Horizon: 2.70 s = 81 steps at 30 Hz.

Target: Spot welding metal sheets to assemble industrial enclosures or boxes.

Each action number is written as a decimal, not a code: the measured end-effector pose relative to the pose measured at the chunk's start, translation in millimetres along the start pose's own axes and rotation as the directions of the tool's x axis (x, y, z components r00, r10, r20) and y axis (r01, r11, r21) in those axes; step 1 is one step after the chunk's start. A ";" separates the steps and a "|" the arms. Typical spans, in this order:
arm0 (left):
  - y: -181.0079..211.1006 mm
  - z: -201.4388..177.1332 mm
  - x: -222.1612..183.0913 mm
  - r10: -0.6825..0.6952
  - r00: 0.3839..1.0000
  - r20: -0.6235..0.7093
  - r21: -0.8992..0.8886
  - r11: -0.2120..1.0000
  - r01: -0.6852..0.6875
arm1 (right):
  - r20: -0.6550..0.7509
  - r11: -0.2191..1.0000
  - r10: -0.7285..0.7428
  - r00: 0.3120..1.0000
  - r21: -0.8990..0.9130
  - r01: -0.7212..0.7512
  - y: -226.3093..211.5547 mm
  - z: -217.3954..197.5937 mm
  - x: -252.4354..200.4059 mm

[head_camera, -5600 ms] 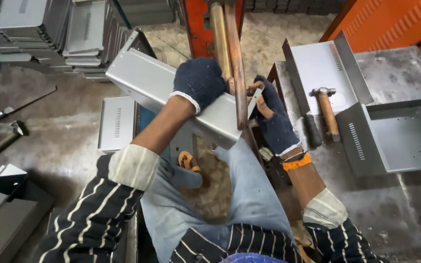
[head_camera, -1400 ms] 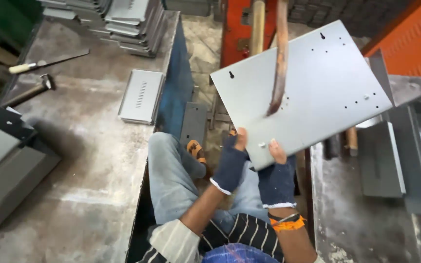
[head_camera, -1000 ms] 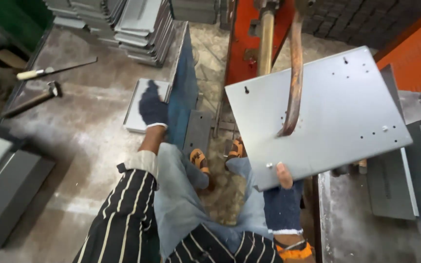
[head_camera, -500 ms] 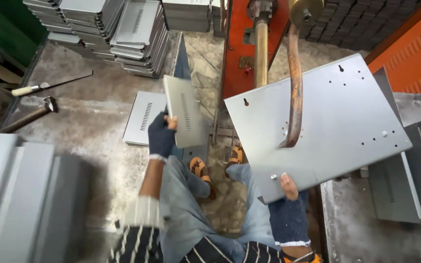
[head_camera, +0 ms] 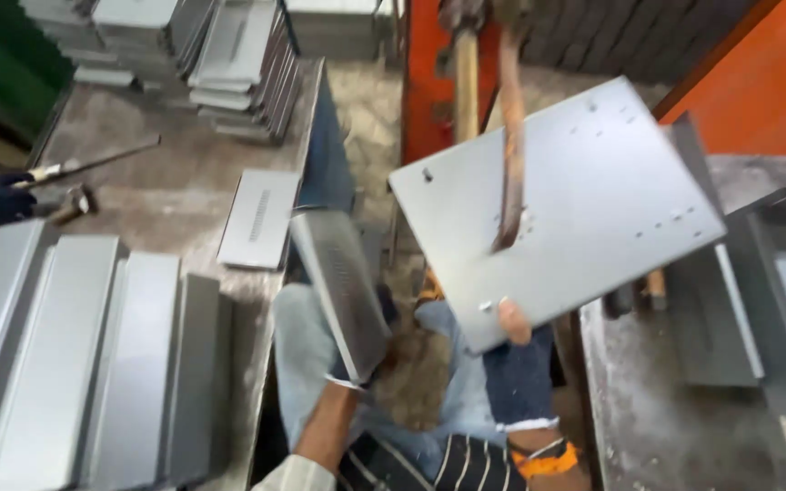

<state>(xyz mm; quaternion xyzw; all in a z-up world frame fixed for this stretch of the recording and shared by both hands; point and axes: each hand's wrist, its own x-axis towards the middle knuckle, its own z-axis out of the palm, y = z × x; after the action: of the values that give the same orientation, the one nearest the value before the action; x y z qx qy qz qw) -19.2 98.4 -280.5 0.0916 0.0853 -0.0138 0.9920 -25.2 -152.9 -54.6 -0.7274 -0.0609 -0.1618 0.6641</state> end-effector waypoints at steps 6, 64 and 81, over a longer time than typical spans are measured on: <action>30.1 156.6 2.9 -0.196 0.940 0.278 0.091 0.980 0.177 | 0.059 0.999 0.010 0.998 0.051 -0.013 40.4 -5.8 -6.8; -30.5 298.1 39.7 0.023 0.881 0.472 0.759 0.499 -0.419 | 0.061 0.992 -0.094 0.994 -0.075 0.098 5.7 14.1 95.8; -29.1 281.3 60.3 0.041 0.881 0.472 0.795 0.413 -0.445 | 0.054 0.588 0.436 0.898 0.739 -0.330 -64.0 37.4 121.0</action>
<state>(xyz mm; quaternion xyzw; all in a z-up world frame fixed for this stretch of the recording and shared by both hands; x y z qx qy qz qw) 85.8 17.3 -23.6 0.6019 -0.1432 0.0739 0.7822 74.9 -124.2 41.7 -0.3833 0.0819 -0.0246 0.9197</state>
